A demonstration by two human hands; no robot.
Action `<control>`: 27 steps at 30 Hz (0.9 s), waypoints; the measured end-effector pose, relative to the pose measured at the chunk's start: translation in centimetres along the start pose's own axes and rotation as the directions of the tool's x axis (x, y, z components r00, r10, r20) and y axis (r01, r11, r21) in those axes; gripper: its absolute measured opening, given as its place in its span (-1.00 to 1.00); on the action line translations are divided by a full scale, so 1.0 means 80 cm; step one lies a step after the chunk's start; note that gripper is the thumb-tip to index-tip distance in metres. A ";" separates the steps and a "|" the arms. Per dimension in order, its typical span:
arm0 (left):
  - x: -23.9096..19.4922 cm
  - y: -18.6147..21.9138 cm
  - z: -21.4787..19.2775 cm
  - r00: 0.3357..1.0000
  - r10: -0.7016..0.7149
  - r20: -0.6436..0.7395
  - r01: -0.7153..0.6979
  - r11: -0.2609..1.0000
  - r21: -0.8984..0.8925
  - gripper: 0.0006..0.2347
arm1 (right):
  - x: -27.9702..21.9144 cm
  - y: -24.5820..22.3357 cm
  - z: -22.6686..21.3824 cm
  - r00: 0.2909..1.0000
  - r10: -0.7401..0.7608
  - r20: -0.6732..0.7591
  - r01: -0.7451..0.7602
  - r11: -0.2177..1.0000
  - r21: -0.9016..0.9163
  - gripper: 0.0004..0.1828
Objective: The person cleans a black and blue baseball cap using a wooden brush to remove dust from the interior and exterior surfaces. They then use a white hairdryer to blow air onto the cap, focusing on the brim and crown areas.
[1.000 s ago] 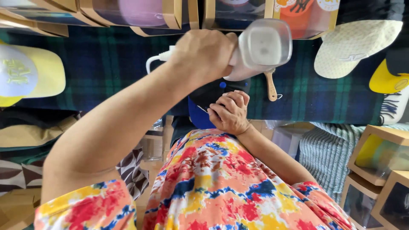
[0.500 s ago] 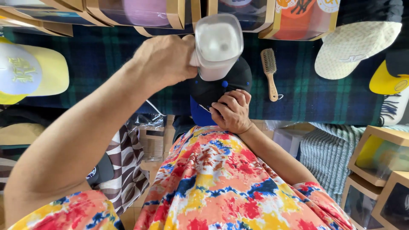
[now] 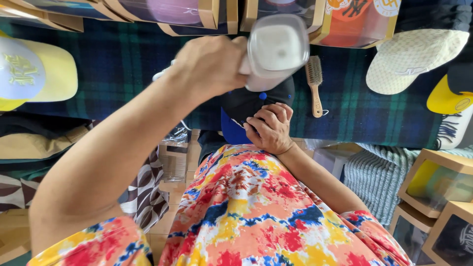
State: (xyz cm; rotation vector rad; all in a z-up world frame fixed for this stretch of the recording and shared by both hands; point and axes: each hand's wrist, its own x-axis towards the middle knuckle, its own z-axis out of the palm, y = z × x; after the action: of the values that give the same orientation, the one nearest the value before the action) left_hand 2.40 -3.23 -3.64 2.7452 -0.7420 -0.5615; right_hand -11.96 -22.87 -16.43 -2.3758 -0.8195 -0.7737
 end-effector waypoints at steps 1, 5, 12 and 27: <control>-0.005 -0.005 -0.008 1.000 0.005 0.001 -0.005 1.000 0.001 -0.61 | 0.000 0.001 0.000 1.000 0.004 -0.001 -0.004 1.000 -0.004 -0.91; -0.028 -0.017 -0.025 0.964 -0.182 0.194 0.189 0.982 -0.018 -0.56 | -0.001 -0.001 -0.001 1.000 -0.006 -0.006 0.006 1.000 -0.007 -0.90; 0.041 0.015 0.005 0.996 0.019 -0.086 -0.023 0.999 -0.038 -0.64 | 0.012 -0.003 -0.005 0.999 0.022 0.030 -0.022 1.000 -0.006 -0.89; 0.123 0.024 -0.029 0.976 -0.111 0.188 0.116 0.993 -0.017 -0.66 | 0.001 0.003 0.002 1.000 0.015 0.001 -0.015 1.000 0.005 -0.89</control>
State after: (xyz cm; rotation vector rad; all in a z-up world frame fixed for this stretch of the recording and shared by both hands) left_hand 10.41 -9.70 -3.89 2.7482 -0.6140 -0.8576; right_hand -11.72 -22.89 -16.60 -2.3756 -0.8025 -0.7631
